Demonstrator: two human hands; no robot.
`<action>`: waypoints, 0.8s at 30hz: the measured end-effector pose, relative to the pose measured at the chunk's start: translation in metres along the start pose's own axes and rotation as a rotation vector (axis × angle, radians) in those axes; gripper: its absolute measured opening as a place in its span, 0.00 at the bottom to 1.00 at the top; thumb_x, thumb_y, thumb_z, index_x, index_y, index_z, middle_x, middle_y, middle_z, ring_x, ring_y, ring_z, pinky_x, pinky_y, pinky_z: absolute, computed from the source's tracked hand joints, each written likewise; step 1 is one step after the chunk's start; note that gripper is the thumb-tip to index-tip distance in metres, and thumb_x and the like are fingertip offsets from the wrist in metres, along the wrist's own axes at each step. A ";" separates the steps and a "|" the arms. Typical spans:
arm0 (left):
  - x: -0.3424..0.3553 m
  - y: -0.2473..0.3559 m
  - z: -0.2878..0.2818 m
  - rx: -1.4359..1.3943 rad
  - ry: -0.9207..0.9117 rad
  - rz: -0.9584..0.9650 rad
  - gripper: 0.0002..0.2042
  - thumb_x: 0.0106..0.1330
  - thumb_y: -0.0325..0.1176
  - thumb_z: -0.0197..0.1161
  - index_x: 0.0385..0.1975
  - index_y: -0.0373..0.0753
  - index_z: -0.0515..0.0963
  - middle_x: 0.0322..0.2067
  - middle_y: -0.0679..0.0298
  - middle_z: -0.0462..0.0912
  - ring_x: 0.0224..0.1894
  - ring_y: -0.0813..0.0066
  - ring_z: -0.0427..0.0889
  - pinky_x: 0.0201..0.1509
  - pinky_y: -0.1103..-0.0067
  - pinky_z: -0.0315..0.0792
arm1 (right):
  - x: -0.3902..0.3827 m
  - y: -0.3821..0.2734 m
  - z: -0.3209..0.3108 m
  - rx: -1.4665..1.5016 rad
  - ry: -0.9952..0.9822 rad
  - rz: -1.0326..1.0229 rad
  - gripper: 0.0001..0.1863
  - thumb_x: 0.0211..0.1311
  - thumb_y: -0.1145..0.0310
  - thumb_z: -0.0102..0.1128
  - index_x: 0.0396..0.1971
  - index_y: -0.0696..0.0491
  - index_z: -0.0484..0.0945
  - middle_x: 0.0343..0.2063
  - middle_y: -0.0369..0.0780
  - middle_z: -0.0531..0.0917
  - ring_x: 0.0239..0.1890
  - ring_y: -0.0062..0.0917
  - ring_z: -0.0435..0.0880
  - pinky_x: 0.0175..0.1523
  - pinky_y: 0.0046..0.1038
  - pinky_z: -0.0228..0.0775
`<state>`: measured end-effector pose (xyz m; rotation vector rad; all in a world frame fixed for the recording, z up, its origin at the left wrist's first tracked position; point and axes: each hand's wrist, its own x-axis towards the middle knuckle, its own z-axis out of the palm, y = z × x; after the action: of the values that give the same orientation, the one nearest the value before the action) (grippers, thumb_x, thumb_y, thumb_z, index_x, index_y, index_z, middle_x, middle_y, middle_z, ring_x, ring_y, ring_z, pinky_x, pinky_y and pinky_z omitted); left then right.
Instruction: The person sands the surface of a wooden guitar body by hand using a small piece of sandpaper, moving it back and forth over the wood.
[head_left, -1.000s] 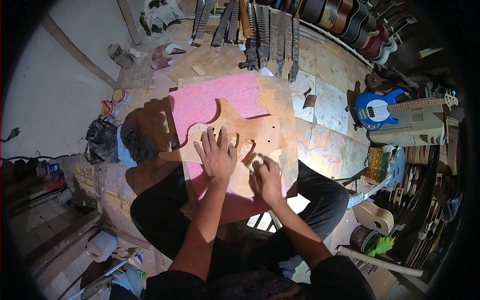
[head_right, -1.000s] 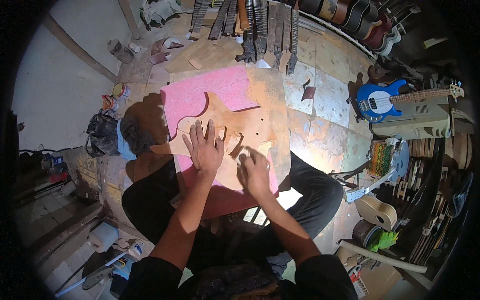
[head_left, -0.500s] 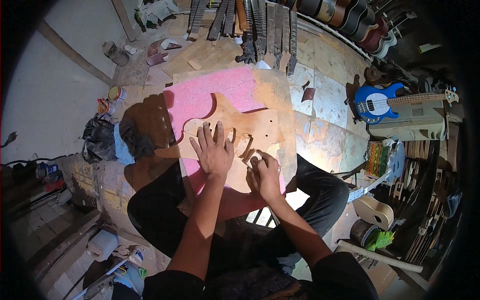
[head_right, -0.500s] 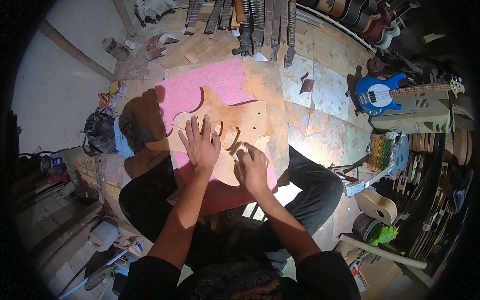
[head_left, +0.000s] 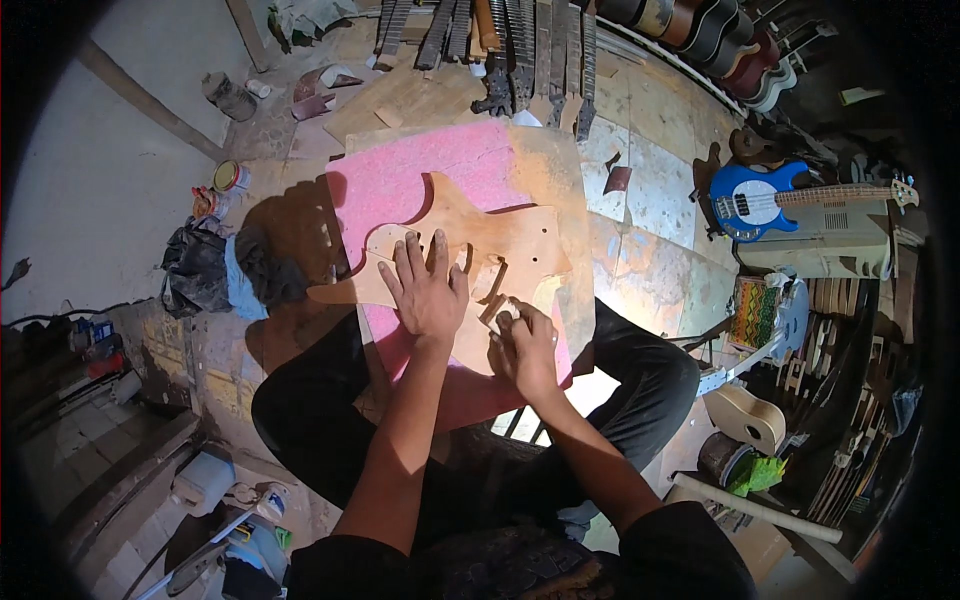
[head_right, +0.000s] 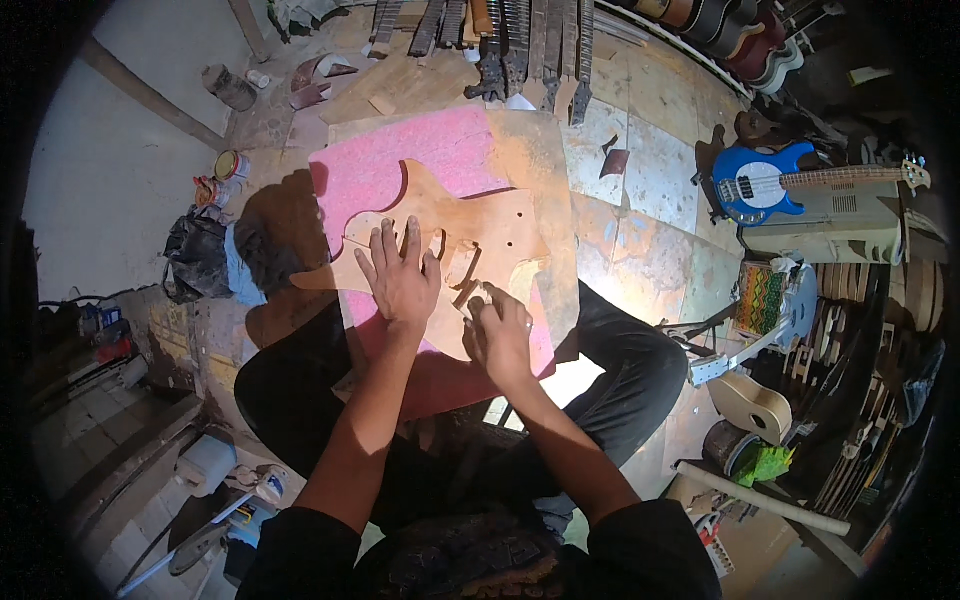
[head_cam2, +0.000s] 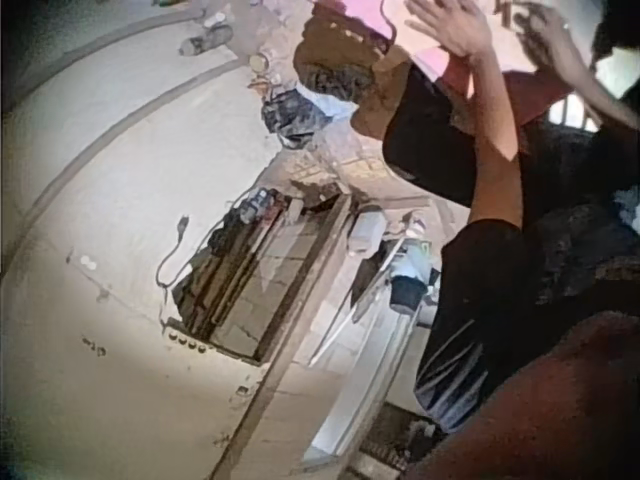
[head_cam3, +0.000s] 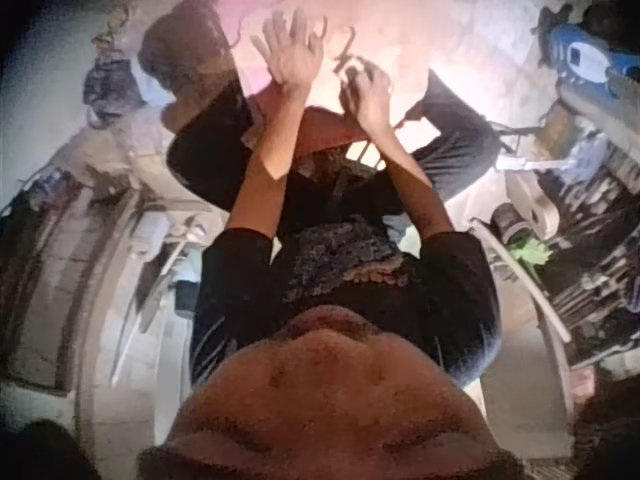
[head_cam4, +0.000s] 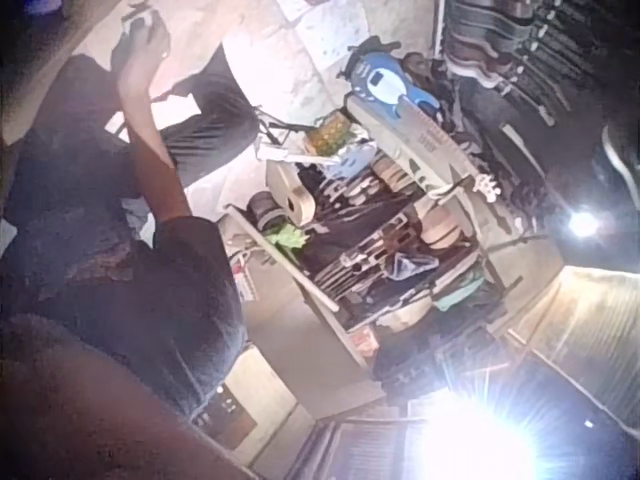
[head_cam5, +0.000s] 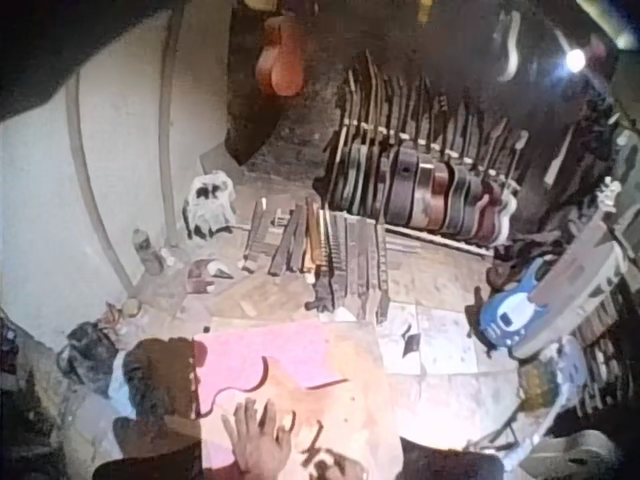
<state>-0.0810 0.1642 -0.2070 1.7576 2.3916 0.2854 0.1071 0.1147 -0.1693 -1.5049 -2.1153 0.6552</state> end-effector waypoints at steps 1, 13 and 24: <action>0.002 -0.004 -0.002 0.006 0.013 -0.007 0.34 0.70 0.48 0.56 0.79 0.56 0.66 0.77 0.47 0.64 0.81 0.47 0.57 0.84 0.43 0.39 | 0.012 -0.004 -0.005 -0.001 -0.002 -0.030 0.17 0.56 0.76 0.71 0.47 0.58 0.80 0.60 0.57 0.80 0.59 0.56 0.78 0.65 0.50 0.69; 0.003 -0.003 0.003 -0.006 0.020 -0.009 0.33 0.71 0.48 0.55 0.79 0.56 0.66 0.77 0.47 0.64 0.81 0.47 0.56 0.84 0.43 0.39 | 0.070 0.010 -0.003 -0.058 0.163 -0.010 0.14 0.65 0.70 0.66 0.49 0.59 0.82 0.54 0.61 0.80 0.54 0.59 0.79 0.62 0.51 0.71; 0.009 0.016 -0.002 -0.021 0.019 0.022 0.34 0.70 0.46 0.57 0.79 0.55 0.66 0.75 0.47 0.66 0.80 0.47 0.58 0.83 0.42 0.40 | 0.165 0.043 -0.026 -0.085 0.116 0.089 0.19 0.60 0.72 0.69 0.52 0.54 0.80 0.55 0.52 0.79 0.55 0.55 0.77 0.58 0.52 0.69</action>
<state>-0.0692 0.1770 -0.2008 1.7814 2.3748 0.3302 0.1063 0.2869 -0.1600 -1.6500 -2.0214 0.5019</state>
